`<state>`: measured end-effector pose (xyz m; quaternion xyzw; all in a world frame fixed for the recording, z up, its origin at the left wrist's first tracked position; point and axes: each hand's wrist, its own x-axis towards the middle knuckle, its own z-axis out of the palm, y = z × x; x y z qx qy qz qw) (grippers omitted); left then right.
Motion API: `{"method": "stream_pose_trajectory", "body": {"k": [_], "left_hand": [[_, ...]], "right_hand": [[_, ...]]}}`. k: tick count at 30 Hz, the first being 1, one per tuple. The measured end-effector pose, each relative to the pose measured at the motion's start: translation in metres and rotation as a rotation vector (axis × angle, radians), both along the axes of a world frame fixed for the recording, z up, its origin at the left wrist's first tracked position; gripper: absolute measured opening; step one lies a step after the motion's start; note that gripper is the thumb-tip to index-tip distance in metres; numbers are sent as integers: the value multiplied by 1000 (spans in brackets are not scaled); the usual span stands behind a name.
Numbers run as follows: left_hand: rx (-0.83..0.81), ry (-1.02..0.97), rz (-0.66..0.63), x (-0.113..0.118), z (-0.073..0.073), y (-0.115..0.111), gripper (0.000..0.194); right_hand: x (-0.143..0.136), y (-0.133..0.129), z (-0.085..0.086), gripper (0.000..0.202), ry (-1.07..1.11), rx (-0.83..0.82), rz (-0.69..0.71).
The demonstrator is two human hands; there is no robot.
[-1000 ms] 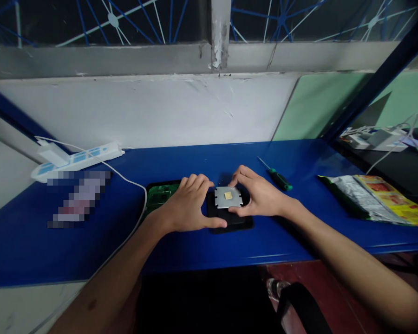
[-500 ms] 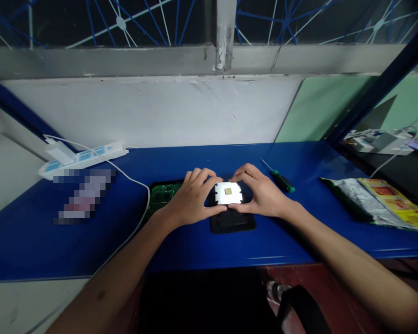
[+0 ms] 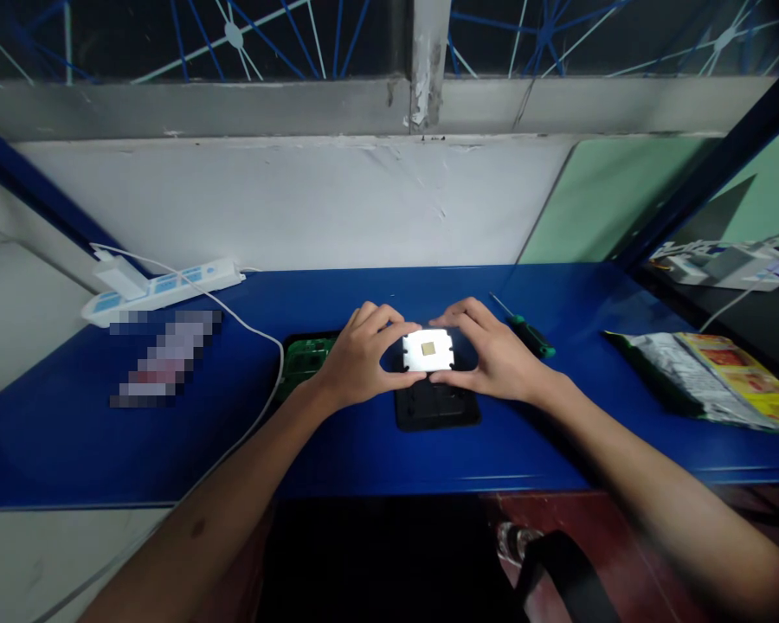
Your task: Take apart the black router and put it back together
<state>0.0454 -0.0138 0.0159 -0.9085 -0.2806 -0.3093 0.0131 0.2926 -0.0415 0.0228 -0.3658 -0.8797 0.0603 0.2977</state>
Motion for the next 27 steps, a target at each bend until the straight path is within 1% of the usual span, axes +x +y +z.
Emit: {"method": "stream_pose_trajectory", "body": {"k": [2, 4, 7, 12, 20, 27], "left_hand": [[49, -47, -24, -1, 0, 1, 45], [93, -61, -28, -1, 0, 2, 45], [129, -40, -10, -2, 1, 3, 46], [173, -14, 16, -3, 1, 4, 47], [193, 8, 27, -4, 0, 6, 47], [171, 13, 40, -5, 0, 7, 48]], "right_hand": [[2, 1, 0, 66, 3, 18, 4], [3, 1, 0, 62, 2, 34, -3], [4, 2, 0, 55, -5, 53, -22], [3, 3, -2, 55, -6, 69, -39], [3, 4, -3, 53, 27, 33, -64], [3, 4, -4, 54, 46, 50, -68]]}}
